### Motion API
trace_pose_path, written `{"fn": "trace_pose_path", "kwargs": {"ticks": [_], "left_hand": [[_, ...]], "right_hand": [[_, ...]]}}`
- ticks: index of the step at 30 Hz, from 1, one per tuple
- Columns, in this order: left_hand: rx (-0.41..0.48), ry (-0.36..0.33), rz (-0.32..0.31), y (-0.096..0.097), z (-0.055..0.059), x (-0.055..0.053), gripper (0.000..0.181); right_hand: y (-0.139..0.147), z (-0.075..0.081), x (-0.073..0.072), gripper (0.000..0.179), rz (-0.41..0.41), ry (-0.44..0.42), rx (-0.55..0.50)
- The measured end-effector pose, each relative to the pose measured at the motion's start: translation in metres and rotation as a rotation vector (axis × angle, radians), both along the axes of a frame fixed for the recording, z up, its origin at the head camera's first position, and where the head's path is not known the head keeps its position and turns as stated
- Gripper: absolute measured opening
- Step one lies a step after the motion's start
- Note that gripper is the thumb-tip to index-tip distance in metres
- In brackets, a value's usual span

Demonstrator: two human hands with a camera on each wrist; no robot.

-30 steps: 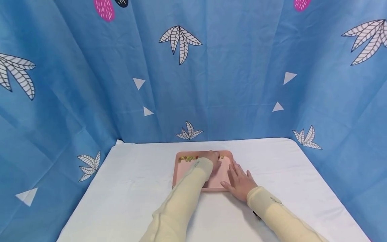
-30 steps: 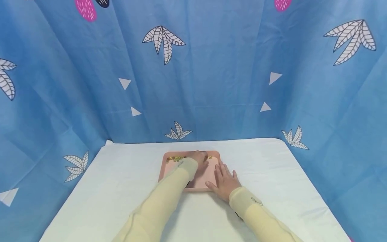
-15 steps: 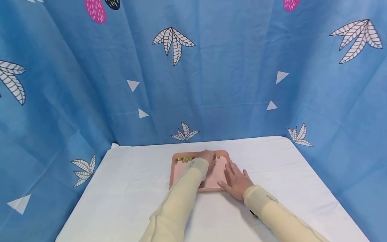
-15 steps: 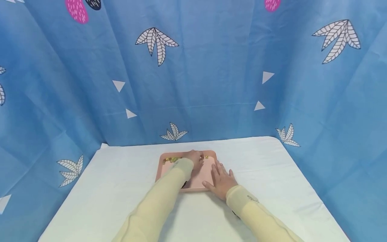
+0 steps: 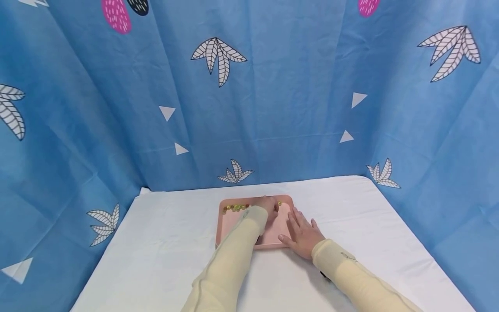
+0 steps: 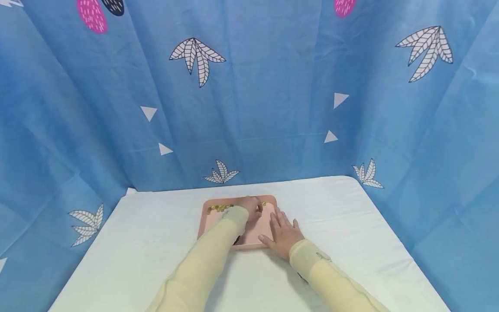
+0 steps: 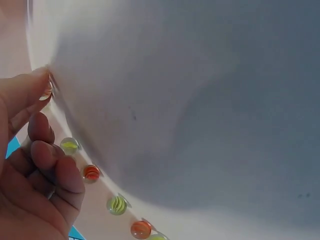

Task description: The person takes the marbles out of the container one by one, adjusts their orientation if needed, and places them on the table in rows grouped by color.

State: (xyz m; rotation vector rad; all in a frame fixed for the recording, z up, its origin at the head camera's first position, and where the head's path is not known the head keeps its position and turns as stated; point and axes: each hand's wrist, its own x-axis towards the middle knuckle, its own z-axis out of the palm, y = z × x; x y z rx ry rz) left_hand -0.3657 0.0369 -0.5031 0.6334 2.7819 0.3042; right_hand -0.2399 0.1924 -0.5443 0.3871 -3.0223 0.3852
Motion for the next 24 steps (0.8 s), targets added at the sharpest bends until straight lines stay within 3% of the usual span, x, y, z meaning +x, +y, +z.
{"fn": "trace_pose_path", "kwargs": {"ticks": [5,14,24], "left_hand": [[0.0,0.003,-0.021,-0.002,0.002,0.002,0.004],[0.051,-0.035,0.023,-0.017,0.012,0.011,0.012],[0.015,0.075,-0.04,-0.035,0.039,0.024,0.012]], "right_hand": [[0.0,0.001,0.001,0.094,-0.002,0.0,-0.006],[-0.002,0.002,0.004,0.099,-0.009,-0.007,0.015],[-0.002,0.005,0.002,0.105,-0.015,-0.026,0.003]]}}
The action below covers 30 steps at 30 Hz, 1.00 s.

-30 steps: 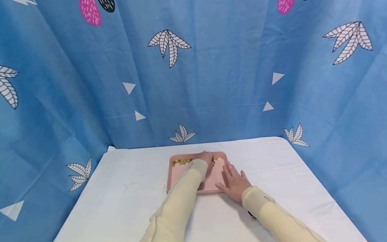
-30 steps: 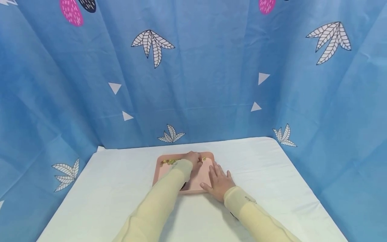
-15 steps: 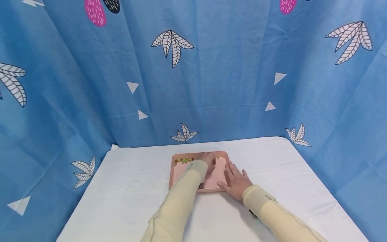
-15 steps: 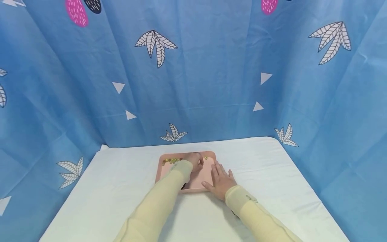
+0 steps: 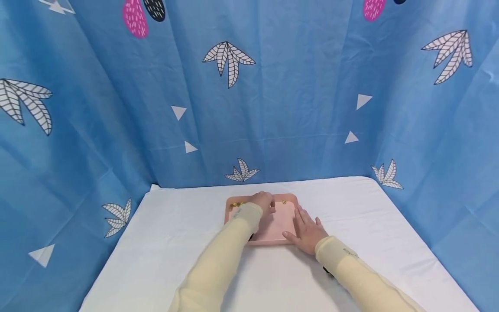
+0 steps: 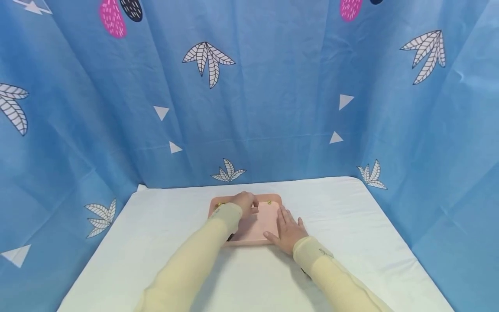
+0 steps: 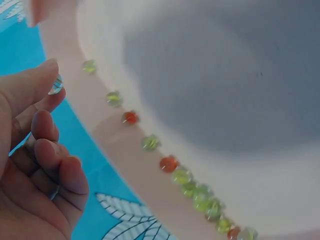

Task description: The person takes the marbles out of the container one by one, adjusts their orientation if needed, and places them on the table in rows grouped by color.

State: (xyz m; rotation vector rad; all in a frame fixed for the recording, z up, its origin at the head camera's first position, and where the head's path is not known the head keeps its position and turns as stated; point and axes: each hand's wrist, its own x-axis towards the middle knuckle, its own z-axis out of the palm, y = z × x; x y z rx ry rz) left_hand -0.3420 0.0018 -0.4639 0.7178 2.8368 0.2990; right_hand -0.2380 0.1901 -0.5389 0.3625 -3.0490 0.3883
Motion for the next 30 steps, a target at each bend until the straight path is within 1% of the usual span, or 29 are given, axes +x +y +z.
{"fn": "trace_pose_path", "kwargs": {"ticks": [3,5,8,11,15,18,21,23,27,30], "left_hand": [[0.043,0.004,-0.013,-0.011,0.011,0.01,0.014],[0.067,0.011,-0.033,-0.02,0.017,0.016,0.014],[0.118,0.025,-0.056,-0.032,0.025,0.026,0.013],[0.194,0.062,-0.068,-0.041,0.031,0.039,0.013],[0.314,0.129,-0.069,-0.049,0.035,0.06,0.014],[0.393,0.166,-0.087,-0.049,0.033,0.074,0.015],[0.46,0.171,-0.105,-0.048,0.027,0.084,0.015],[0.497,0.183,-0.116,-0.047,0.022,0.09,0.015],[0.573,0.196,-0.113,-0.045,0.012,0.102,0.016],[0.616,0.191,-0.117,-0.042,0.003,0.111,0.017]], "right_hand": [[-0.001,0.001,0.0,0.105,0.005,-0.004,0.006],[-0.001,0.003,0.0,0.104,0.006,-0.01,0.011],[-0.001,0.003,0.0,0.105,0.004,-0.019,0.015],[0.0,0.003,-0.001,0.105,0.0,-0.027,0.002],[0.0,0.003,-0.002,0.103,0.002,-0.047,-0.014],[0.002,0.003,-0.002,0.102,0.0,-0.057,-0.004],[0.002,0.004,-0.002,0.102,-0.001,-0.051,0.006],[0.002,0.005,-0.002,0.102,-0.005,-0.05,0.003],[0.001,0.006,-0.001,0.103,-0.001,-0.033,-0.018],[0.001,0.005,0.001,0.104,0.002,-0.038,-0.024]]}}
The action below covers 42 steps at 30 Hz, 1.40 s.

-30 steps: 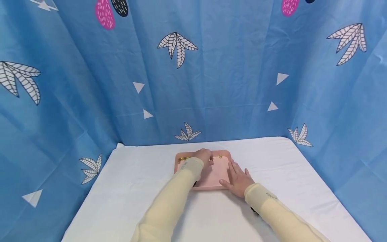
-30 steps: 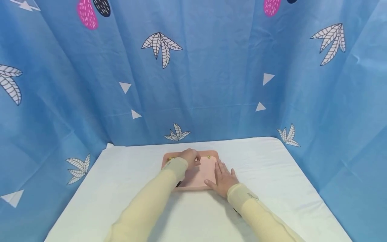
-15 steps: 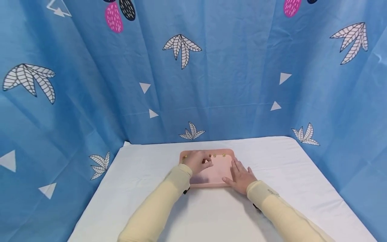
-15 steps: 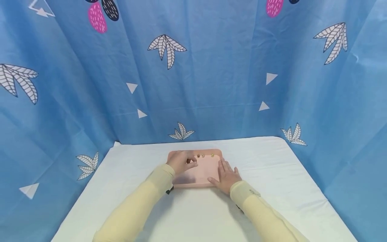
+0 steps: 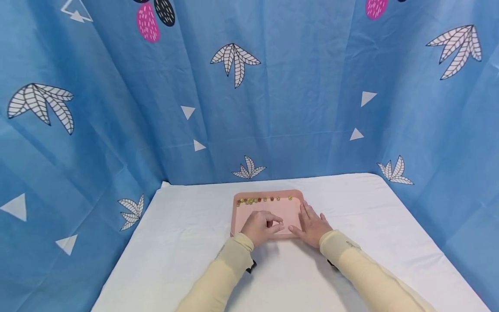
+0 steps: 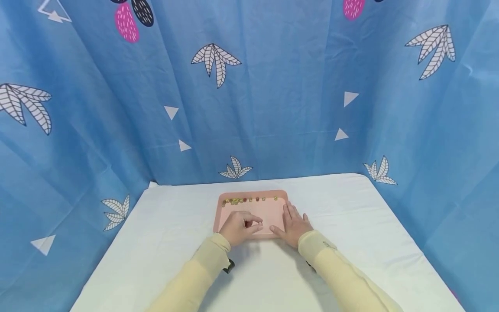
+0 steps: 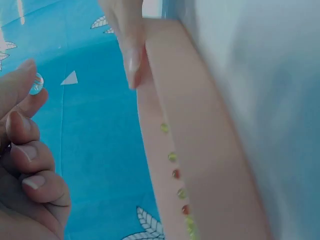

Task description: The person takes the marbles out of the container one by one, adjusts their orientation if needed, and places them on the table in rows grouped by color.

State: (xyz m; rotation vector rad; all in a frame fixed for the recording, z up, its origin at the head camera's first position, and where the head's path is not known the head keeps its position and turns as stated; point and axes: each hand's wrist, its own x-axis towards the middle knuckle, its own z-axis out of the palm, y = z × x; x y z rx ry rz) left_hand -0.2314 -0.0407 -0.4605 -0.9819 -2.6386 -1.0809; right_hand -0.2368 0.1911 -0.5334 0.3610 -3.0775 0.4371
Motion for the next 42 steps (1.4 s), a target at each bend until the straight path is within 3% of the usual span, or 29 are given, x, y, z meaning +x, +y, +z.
{"fn": "trace_pose_path", "kwargs": {"ticks": [6,12,24,34,42], "left_hand": [[0.004,-0.01,-0.02,0.006,-0.011,0.012,0.016],[-0.073,-0.022,0.0,0.008,-0.016,0.018,0.018],[-0.21,-0.021,-0.038,0.017,-0.017,0.021,0.017],[-0.334,0.095,-0.084,0.023,-0.023,0.028,0.017],[-0.358,0.038,-0.091,0.021,-0.029,0.029,0.02]], "right_hand": [[0.001,-0.001,0.003,0.103,-0.003,-0.01,-0.01],[-0.001,-0.001,0.001,0.104,0.005,-0.013,0.005],[0.004,0.004,-0.003,0.103,-0.007,-0.026,0.004],[0.005,0.003,-0.001,0.104,0.004,-0.033,-0.006],[0.0,0.004,-0.004,0.103,0.018,-0.005,0.034]]}}
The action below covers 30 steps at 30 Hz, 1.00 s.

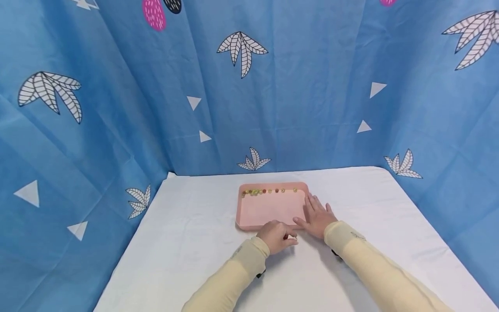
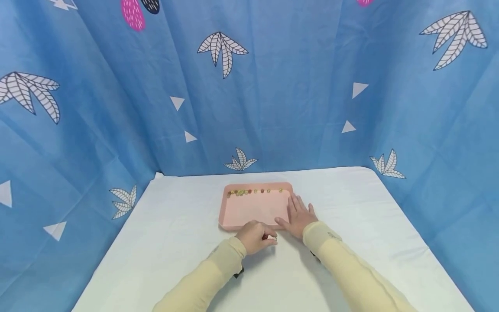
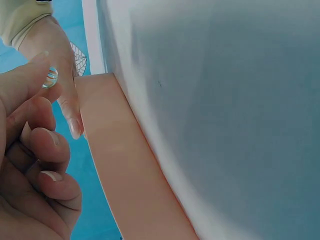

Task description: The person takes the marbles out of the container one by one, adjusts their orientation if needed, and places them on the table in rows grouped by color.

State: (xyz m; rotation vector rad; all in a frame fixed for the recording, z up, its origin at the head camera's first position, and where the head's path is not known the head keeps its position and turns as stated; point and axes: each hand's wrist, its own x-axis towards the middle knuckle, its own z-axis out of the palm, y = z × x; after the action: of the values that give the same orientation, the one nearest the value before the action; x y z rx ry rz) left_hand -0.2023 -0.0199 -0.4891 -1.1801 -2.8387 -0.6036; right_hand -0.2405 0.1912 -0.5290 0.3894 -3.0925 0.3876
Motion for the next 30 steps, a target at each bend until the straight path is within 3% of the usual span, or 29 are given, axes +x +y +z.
{"fn": "trace_pose_path", "kwargs": {"ticks": [10,17,30], "left_hand": [[-0.033,0.021,0.005,0.002,0.001,-0.002,0.02],[-0.098,0.002,-0.032,0.01,-0.006,-0.003,0.018],[-0.181,-0.009,-0.014,0.019,-0.019,-0.005,0.017]], "right_hand": [[-0.007,0.014,-0.007,0.101,0.08,-0.007,0.028],[-0.007,0.011,-0.009,0.102,0.093,0.004,0.087],[-0.007,0.006,-0.008,0.099,0.093,0.024,0.071]]}}
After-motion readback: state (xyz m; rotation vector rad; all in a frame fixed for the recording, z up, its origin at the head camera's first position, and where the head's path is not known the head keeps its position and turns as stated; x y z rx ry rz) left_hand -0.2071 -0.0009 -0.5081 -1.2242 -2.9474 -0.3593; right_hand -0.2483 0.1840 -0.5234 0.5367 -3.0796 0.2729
